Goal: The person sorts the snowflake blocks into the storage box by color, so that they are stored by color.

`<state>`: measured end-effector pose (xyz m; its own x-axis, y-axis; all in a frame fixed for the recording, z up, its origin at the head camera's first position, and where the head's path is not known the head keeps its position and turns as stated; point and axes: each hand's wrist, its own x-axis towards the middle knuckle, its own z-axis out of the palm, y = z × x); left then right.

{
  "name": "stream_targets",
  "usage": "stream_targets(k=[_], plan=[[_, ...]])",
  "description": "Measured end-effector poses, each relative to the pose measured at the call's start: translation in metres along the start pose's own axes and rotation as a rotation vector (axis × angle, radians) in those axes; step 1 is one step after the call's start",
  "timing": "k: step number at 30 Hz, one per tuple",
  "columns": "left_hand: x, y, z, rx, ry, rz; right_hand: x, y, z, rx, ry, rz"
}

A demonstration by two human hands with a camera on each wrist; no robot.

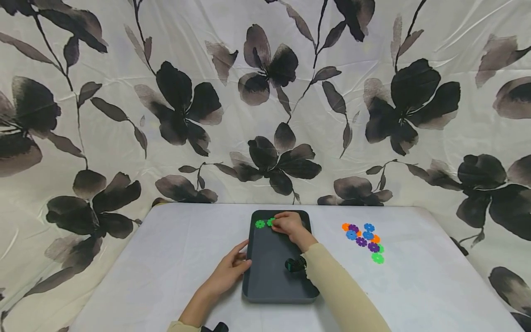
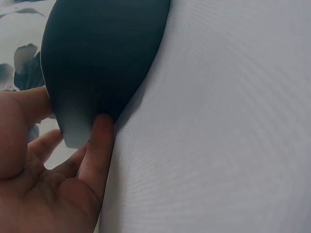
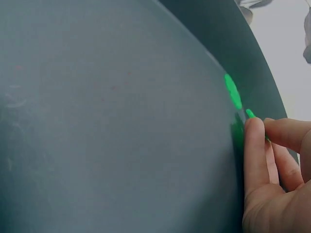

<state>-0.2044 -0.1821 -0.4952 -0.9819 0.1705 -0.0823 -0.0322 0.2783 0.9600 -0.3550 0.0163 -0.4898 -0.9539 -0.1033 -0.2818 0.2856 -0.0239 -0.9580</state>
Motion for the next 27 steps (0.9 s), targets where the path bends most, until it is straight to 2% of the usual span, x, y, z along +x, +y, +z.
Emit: stream_targets(k=[2,27], plan=[[0.0041,-0.0075,-0.0005,-0.001,-0.002,-0.001,0.0002,0.0002,-0.0005,0.003,-0.001,0.003],[0.0036,-0.0072,-0.0015,-0.002,-0.005,0.013,-0.0007,0.0059,0.0026,-0.079,0.037,-0.051]])
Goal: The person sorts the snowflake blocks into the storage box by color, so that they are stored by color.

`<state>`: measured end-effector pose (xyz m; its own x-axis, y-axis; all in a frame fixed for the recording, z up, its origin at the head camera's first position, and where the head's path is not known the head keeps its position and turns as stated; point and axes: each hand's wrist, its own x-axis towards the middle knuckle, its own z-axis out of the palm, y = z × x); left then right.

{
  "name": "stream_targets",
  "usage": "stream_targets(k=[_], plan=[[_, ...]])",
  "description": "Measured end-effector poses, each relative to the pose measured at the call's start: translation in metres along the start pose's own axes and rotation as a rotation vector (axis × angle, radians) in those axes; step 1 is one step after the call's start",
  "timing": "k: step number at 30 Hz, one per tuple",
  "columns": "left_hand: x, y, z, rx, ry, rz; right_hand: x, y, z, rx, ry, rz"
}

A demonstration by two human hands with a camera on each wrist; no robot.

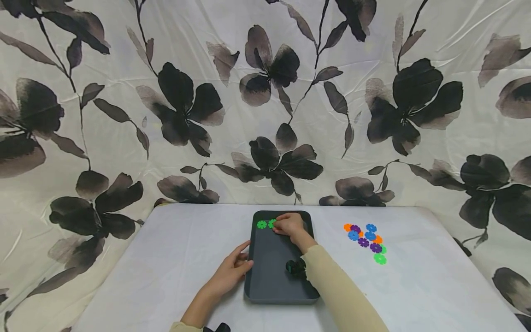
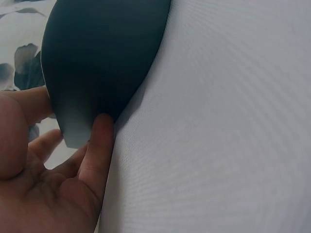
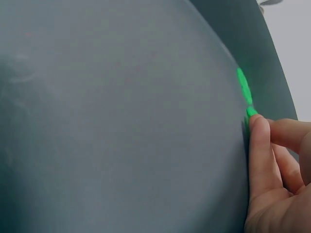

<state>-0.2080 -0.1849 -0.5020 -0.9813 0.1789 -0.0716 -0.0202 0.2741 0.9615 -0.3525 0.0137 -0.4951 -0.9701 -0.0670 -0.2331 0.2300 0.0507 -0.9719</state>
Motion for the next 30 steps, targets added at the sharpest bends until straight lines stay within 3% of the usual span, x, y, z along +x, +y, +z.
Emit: stream_targets(k=[30], plan=[[-0.0007,0.0012,0.0027,-0.012,0.005,-0.019,0.0021,0.0053,0.0058,-0.060,0.063,-0.025]])
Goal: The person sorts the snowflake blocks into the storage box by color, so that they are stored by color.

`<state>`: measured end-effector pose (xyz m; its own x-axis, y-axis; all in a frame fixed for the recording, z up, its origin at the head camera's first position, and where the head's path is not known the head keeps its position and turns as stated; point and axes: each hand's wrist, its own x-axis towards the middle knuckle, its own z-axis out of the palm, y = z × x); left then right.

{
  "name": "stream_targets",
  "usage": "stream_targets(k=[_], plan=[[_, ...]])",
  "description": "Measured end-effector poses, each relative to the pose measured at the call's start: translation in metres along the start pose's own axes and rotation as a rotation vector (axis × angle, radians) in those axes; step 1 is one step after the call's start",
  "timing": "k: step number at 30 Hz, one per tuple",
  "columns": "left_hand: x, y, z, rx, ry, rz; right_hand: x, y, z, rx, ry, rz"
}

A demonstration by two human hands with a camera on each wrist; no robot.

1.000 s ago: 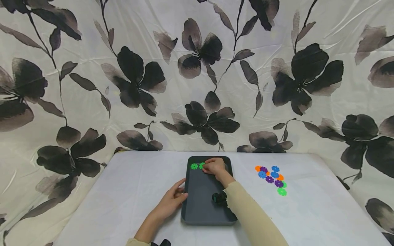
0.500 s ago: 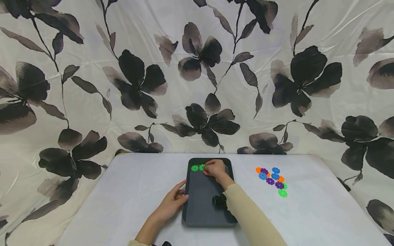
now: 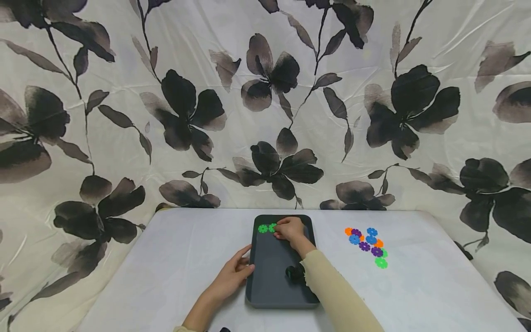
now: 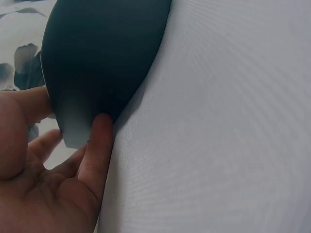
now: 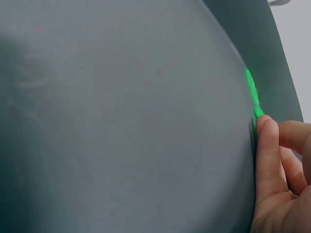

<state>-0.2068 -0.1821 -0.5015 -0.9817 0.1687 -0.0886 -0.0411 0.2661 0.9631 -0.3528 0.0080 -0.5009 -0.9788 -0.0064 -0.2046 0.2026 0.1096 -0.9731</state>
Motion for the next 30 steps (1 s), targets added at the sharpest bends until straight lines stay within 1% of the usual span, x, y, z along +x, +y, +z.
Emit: stream_targets(k=[2,7,11,15,24,30], plan=[[0.0012,-0.0013,-0.0005,0.001,-0.003,0.004,-0.0002,-0.0002,-0.0001,0.000,0.000,-0.010],[0.0019,-0.0039,-0.0004,-0.003,-0.008,0.012,0.0034,0.0034,0.0018,-0.004,0.018,-0.002],[0.0014,-0.0032,-0.0002,-0.014,-0.012,0.019,0.0040,0.0039,0.0028,-0.008,0.033,0.002],[0.0020,-0.0023,-0.0014,-0.011,-0.015,0.024,0.0026,0.0019,0.0022,-0.011,0.029,-0.001],[0.0016,-0.0012,-0.0026,0.002,-0.011,0.003,-0.0018,-0.0008,0.0024,-0.007,0.016,-0.026],[0.0014,-0.0016,-0.0020,-0.005,-0.013,0.009,-0.0010,0.0024,0.0029,-0.010,0.027,-0.040]])
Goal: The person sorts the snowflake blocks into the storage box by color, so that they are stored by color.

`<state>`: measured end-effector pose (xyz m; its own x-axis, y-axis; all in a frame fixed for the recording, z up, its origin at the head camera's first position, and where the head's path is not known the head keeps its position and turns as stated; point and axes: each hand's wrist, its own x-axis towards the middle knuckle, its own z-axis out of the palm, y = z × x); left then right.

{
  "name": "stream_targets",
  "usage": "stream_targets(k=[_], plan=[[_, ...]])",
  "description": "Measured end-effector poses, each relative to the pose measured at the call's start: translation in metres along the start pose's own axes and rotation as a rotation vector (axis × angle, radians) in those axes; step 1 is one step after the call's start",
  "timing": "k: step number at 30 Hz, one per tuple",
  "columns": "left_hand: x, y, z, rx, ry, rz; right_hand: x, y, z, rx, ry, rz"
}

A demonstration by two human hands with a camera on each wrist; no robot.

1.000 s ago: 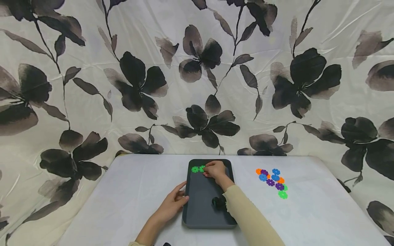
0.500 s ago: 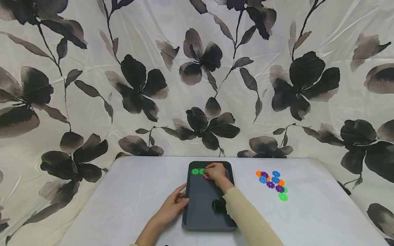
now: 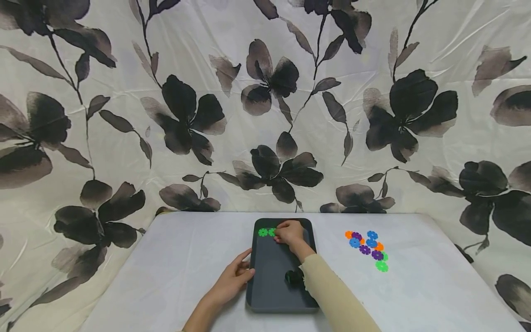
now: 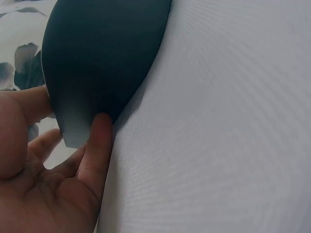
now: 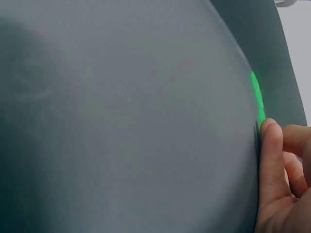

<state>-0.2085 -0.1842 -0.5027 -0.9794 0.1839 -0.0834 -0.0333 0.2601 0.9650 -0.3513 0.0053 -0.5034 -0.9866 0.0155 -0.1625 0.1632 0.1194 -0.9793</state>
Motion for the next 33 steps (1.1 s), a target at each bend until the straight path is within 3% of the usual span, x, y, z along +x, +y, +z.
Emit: stream_targets(k=[13,18,26,33], plan=[[0.000,-0.001,0.001,0.003,0.006,-0.001,-0.001,0.000,0.003,-0.027,0.027,-0.011],[0.000,-0.002,0.001,0.017,0.007,0.010,-0.001,-0.002,0.000,-0.010,0.013,0.021],[0.003,0.000,0.002,0.027,0.011,0.006,0.002,-0.013,-0.014,-0.006,-0.122,0.082],[0.001,0.000,0.003,0.031,0.034,-0.003,-0.001,-0.037,-0.032,-0.086,-0.232,0.000]])
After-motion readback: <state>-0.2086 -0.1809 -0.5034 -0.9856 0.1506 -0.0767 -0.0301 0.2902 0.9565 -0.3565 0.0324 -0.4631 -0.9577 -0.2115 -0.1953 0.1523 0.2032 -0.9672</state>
